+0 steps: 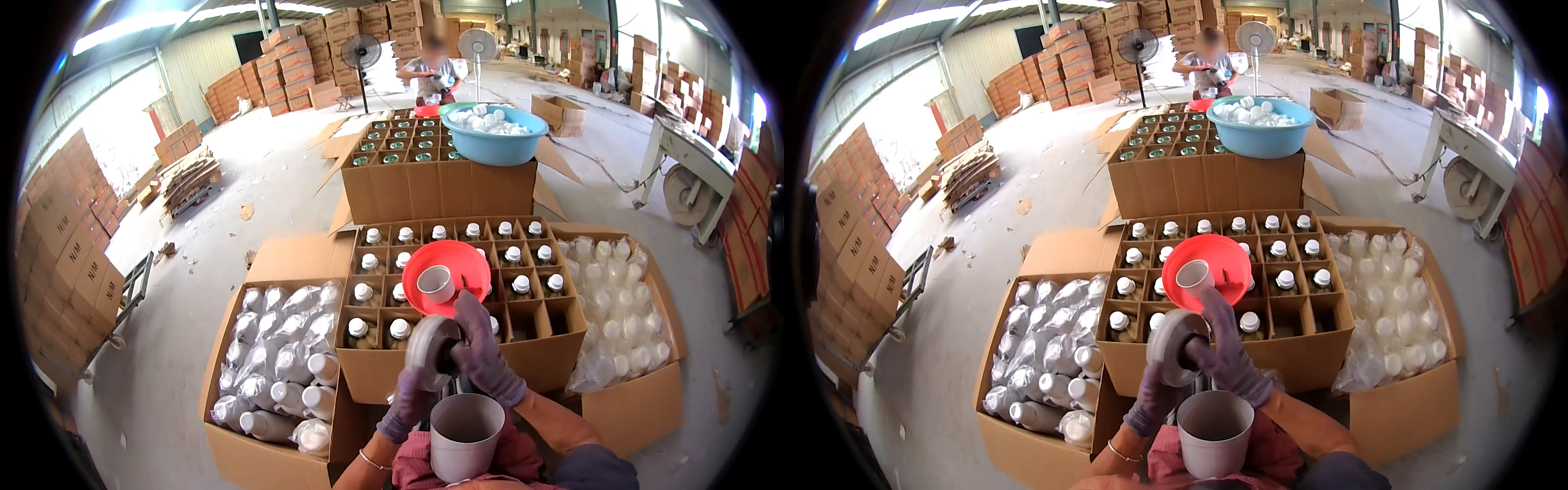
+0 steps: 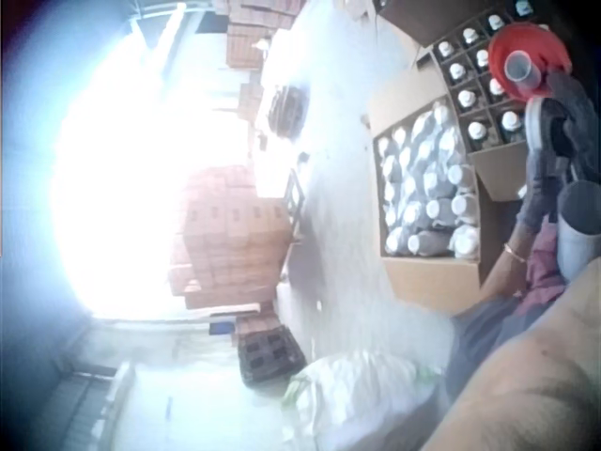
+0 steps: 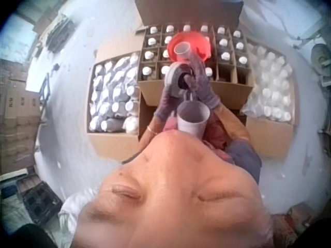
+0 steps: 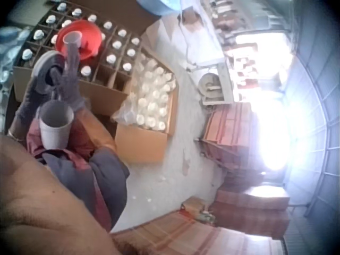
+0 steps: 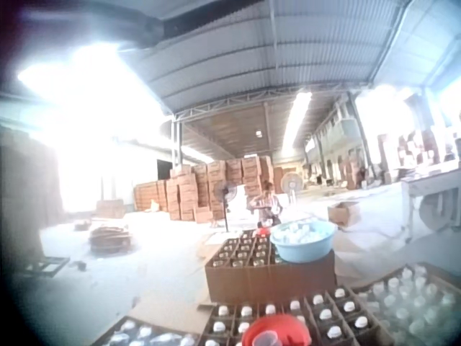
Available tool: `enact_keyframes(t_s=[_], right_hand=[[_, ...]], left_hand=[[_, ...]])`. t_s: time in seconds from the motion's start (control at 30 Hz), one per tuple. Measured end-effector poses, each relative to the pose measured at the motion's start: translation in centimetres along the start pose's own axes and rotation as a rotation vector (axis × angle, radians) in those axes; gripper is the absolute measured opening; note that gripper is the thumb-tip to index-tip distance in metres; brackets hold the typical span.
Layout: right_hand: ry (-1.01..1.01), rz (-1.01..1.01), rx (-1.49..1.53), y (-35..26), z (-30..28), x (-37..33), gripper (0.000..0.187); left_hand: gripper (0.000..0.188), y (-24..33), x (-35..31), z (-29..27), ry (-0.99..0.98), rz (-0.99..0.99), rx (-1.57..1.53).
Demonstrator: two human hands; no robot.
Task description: The person places lids on bottles in a box, then removes wrapped objects from another box, unwraps them, and places the objects into a large white container.
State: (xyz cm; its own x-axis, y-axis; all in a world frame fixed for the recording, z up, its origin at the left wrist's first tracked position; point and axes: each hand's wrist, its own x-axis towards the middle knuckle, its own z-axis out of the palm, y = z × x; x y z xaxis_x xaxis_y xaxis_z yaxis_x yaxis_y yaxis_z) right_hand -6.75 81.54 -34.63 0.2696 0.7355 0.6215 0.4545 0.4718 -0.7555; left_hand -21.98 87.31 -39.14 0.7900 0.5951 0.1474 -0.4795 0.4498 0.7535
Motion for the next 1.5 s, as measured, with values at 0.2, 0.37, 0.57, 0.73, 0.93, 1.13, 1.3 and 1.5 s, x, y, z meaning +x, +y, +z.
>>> enact_keyframes(t_s=[0.2, 0.37, 0.57, 0.73, 0.93, 1.13, 1.3, 1.5], right_hand=[[-0.286, 0.108, 0.039, -0.4, -0.5, 0.4, 0.072], [-0.456, 0.426, 0.206, 3.3, -3.3, -2.7, 0.053], [-0.080, 0.815, 0.484, 7.3, -5.5, 1.3, 0.033], [0.044, -0.044, -0.840, 13.9, -6.6, 9.0, 0.029], [0.025, -0.034, -0.749, 20.7, -8.2, 11.2, 0.030], [-0.652, 0.219, -1.122, 18.1, -8.9, -1.2, 0.040], [-0.776, 0.372, -1.118, 19.7, -7.7, -1.3, 0.053], [-0.537, 0.035, -1.030, 7.6, -11.8, 6.4, 0.047]], left_hand=[[0.068, 0.5, 0.8, 0.1, 0.061, 0.154, 0.202], [0.074, 0.8, 2.1, -0.5, -0.228, 0.622, 1.435], [0.068, -0.3, 1.0, 1.0, -0.189, 0.213, 1.408], [0.058, -2.6, 1.8, 1.4, -0.386, -0.018, 1.169], [0.050, -2.3, 1.9, -0.7, -0.429, -0.183, 1.196], [0.040, -3.4, 3.5, 0.0, -0.412, -0.075, 1.337], [0.040, -4.3, 3.5, 0.4, -0.470, -0.014, 1.296], [0.050, -4.3, 3.8, -0.9, 0.010, -0.177, 0.838]])
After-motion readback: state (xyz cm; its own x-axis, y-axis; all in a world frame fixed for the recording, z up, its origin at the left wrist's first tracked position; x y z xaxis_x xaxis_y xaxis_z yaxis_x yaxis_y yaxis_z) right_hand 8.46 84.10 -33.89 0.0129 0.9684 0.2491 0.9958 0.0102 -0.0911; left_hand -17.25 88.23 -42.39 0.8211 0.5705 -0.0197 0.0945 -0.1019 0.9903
